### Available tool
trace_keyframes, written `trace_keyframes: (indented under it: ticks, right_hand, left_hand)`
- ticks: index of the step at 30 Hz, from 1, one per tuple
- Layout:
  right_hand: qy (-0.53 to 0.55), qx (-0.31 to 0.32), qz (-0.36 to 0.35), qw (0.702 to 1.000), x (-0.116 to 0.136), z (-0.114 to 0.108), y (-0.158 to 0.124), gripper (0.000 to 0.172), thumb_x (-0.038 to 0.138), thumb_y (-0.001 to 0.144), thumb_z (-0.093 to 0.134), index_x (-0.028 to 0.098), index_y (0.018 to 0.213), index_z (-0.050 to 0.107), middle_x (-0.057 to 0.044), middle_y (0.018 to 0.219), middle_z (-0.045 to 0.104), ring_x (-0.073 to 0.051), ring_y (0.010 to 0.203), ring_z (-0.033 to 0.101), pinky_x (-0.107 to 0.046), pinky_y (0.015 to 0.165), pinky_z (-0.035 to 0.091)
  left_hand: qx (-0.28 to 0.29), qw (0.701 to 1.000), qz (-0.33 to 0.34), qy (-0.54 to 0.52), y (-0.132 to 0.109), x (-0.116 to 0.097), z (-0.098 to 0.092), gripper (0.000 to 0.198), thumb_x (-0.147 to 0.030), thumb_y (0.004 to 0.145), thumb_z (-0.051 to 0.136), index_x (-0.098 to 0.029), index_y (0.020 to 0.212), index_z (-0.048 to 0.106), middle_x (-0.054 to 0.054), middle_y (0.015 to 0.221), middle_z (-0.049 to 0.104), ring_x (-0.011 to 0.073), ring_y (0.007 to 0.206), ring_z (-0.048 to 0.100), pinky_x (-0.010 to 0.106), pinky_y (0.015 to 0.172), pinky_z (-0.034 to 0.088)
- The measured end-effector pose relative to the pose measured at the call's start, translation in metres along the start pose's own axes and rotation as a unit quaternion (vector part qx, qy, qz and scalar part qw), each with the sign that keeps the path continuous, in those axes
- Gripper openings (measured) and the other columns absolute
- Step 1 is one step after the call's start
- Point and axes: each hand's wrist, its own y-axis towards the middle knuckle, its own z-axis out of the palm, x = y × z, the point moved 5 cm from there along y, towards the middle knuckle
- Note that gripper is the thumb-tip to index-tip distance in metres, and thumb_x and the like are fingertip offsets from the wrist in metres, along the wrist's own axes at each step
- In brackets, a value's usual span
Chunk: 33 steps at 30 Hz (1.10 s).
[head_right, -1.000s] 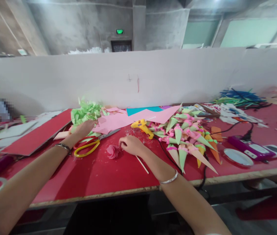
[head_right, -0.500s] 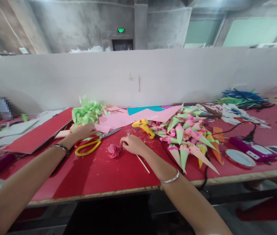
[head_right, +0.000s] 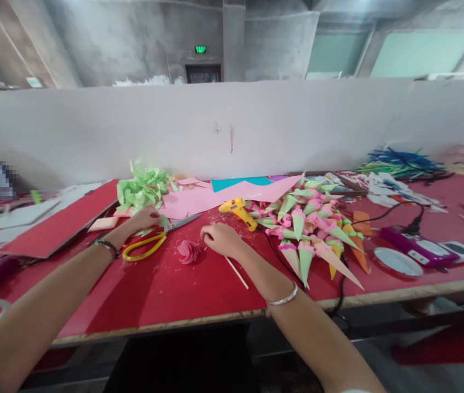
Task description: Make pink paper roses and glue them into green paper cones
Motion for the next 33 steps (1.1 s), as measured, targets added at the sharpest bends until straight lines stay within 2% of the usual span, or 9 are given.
trace_keyframes:
  ticks: [5,10,12,15,17,22,24,28,33]
  right_hand:
    - [-0.013,-0.002,0.010,1.000,-0.002,0.000,0.001,0.026,0.012,0.075,0.042,0.020,0.083,0.064,-0.003,0.082,0.068,-0.015,0.077,0.060,-0.023,0.068,0.038]
    - [-0.021,-0.012,0.011,1.000,-0.003,-0.002,0.001,0.025,0.013,0.076,0.041,0.020,0.082,0.064,-0.003,0.081,0.068,-0.015,0.076,0.060,-0.023,0.067,0.037]
    - [-0.022,-0.011,0.014,1.000,-0.003,-0.002,0.000,0.025,0.013,0.075,0.041,0.020,0.082,0.064,-0.003,0.080,0.068,-0.015,0.076,0.060,-0.023,0.067,0.037]
    - [-0.020,-0.008,0.016,1.000,-0.002,-0.001,0.000,0.026,0.013,0.075,0.041,0.020,0.083,0.064,-0.003,0.081,0.068,-0.015,0.077,0.061,-0.023,0.067,0.038]
    - [-0.017,-0.008,0.018,1.000,-0.002,-0.001,0.000,0.026,0.012,0.076,0.041,0.020,0.085,0.064,-0.004,0.083,0.068,-0.015,0.078,0.061,-0.023,0.069,0.038]
    - [-0.045,0.000,0.026,0.999,0.000,-0.006,-0.001,0.025,0.014,0.077,0.040,0.020,0.084,0.064,-0.003,0.082,0.068,-0.014,0.077,0.060,-0.022,0.066,0.037]
    - [-0.087,0.007,0.056,0.995,0.000,-0.012,-0.002,0.022,0.020,0.078,0.042,0.019,0.076,0.063,-0.003,0.073,0.066,-0.015,0.070,0.059,-0.022,0.059,0.035]
    - [-0.208,0.027,0.168,0.963,-0.007,-0.033,-0.009,0.037,0.043,0.076,0.044,0.017,0.052,0.056,-0.005,0.054,0.058,-0.018,0.057,0.055,-0.025,0.049,0.030]
    - [-0.264,0.037,0.301,0.915,-0.029,-0.058,-0.022,0.033,0.044,0.077,0.045,0.018,0.061,0.058,-0.007,0.066,0.061,-0.022,0.066,0.059,-0.028,0.052,0.034]
  left_hand:
    - [-0.171,0.973,-0.067,-0.142,-0.013,0.002,-0.027,0.011,-0.027,0.063,0.054,-0.018,0.061,0.048,0.001,0.059,0.049,0.0170,0.067,0.049,0.026,0.061,0.034]
    - [-0.263,0.889,-0.103,-0.361,-0.024,-0.017,-0.035,0.006,-0.025,0.075,0.043,-0.021,0.079,0.042,-0.001,0.076,0.050,0.0129,0.076,0.051,0.023,0.067,0.040]
    - [-0.235,0.849,-0.114,-0.460,-0.030,-0.031,-0.024,0.008,-0.023,0.079,0.035,-0.021,0.085,0.040,-0.001,0.078,0.051,0.0110,0.071,0.053,0.024,0.065,0.043]
    - [-0.095,0.763,-0.122,-0.628,-0.039,-0.057,0.002,0.013,-0.019,0.080,0.033,-0.017,0.085,0.045,0.002,0.076,0.055,0.0120,0.066,0.056,0.026,0.061,0.047]
    - [-0.043,0.716,-0.127,-0.685,-0.046,-0.069,0.012,0.013,-0.016,0.080,0.033,-0.016,0.081,0.046,0.003,0.072,0.056,0.0113,0.062,0.056,0.026,0.058,0.047]
    - [0.041,0.659,-0.132,-0.740,-0.056,-0.084,0.026,0.012,-0.014,0.078,0.039,-0.015,0.066,0.041,-0.003,0.057,0.044,0.0040,0.041,0.040,0.016,0.040,0.035]
    - [0.058,0.680,-0.106,-0.723,-0.060,-0.088,0.027,0.008,-0.014,0.075,0.048,-0.015,0.068,0.043,-0.006,0.055,0.042,0.0027,0.041,0.038,0.014,0.040,0.032]
    - [0.053,0.772,-0.042,-0.633,-0.069,-0.088,0.027,0.015,-0.012,0.065,0.062,-0.014,0.073,0.049,-0.006,0.056,0.049,0.0031,0.046,0.043,0.014,0.045,0.034]
    - [0.003,0.867,0.005,-0.498,-0.075,-0.084,0.024,0.019,-0.029,0.073,0.054,-0.016,0.064,0.044,-0.007,0.049,0.041,0.0034,0.038,0.033,0.018,0.040,0.025]
